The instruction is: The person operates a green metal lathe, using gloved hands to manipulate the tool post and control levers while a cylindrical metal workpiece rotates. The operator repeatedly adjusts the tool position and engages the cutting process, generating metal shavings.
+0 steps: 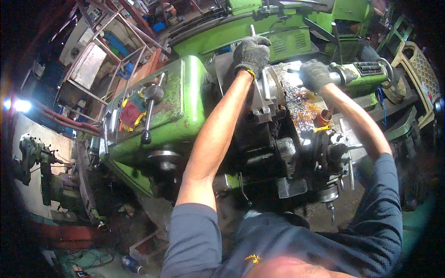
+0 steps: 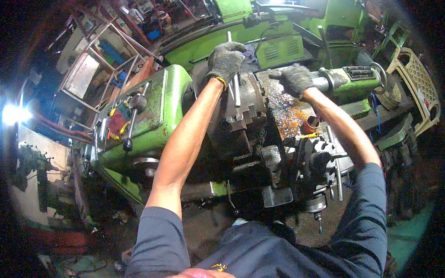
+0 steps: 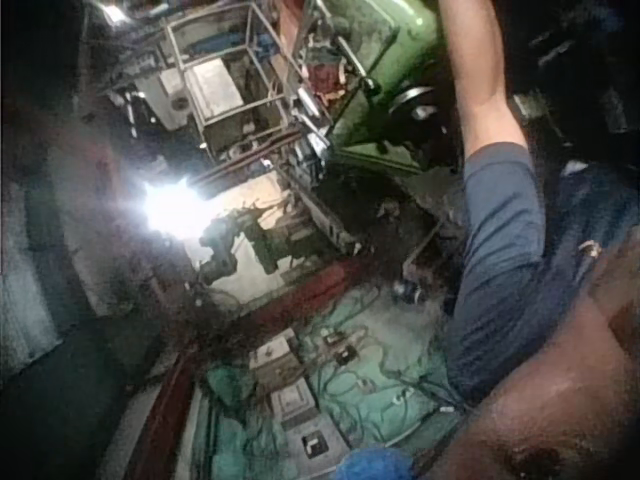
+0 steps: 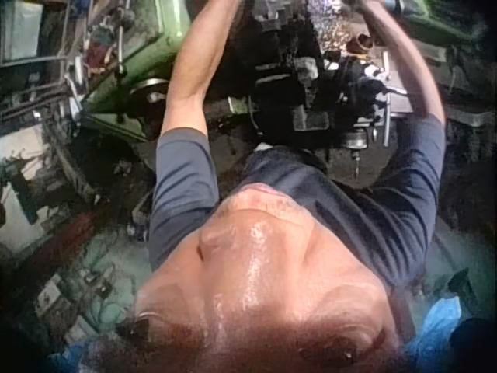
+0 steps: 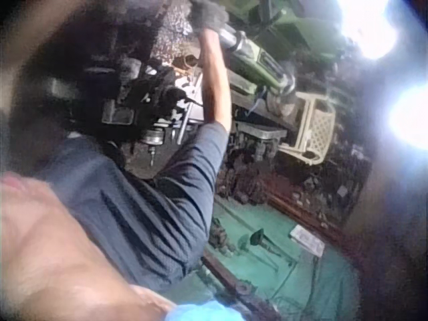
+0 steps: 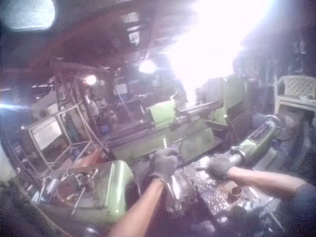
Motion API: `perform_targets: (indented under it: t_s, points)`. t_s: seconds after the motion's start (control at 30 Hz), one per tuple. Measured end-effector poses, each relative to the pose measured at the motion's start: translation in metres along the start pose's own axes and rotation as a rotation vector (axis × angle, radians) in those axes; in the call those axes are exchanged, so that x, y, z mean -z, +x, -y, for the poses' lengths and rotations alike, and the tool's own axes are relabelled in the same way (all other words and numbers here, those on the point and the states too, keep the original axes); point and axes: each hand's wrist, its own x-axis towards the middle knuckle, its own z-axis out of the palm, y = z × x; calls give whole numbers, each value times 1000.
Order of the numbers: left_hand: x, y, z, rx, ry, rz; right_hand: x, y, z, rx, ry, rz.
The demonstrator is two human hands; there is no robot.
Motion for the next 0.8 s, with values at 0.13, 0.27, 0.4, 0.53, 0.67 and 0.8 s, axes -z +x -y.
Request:
perform_targets:
  t_s: [0.13,0.27,0.4,0.53,0.67,0.8]
  points:
    - [4,-3,6,-97,3,-53,59,-63,-56,-86,97,-170]
    - [-8,1,1,-164,83,-125,80,-185,-133,-413,360,-401]
    - [-17,13,16,-365,162,-207,50,-334,-205,-632,457,-482]
    - [-12,10,36,-534,644,-431,-43,-475,-218,-1187,1252,-489]
    - [8,-36,-1,-341,146,-158,-124,-577,-149,-1460,1580,-623]
    - [46,-82,-16,-336,503,-220,-202,-655,-92,-1776,1833,-540]
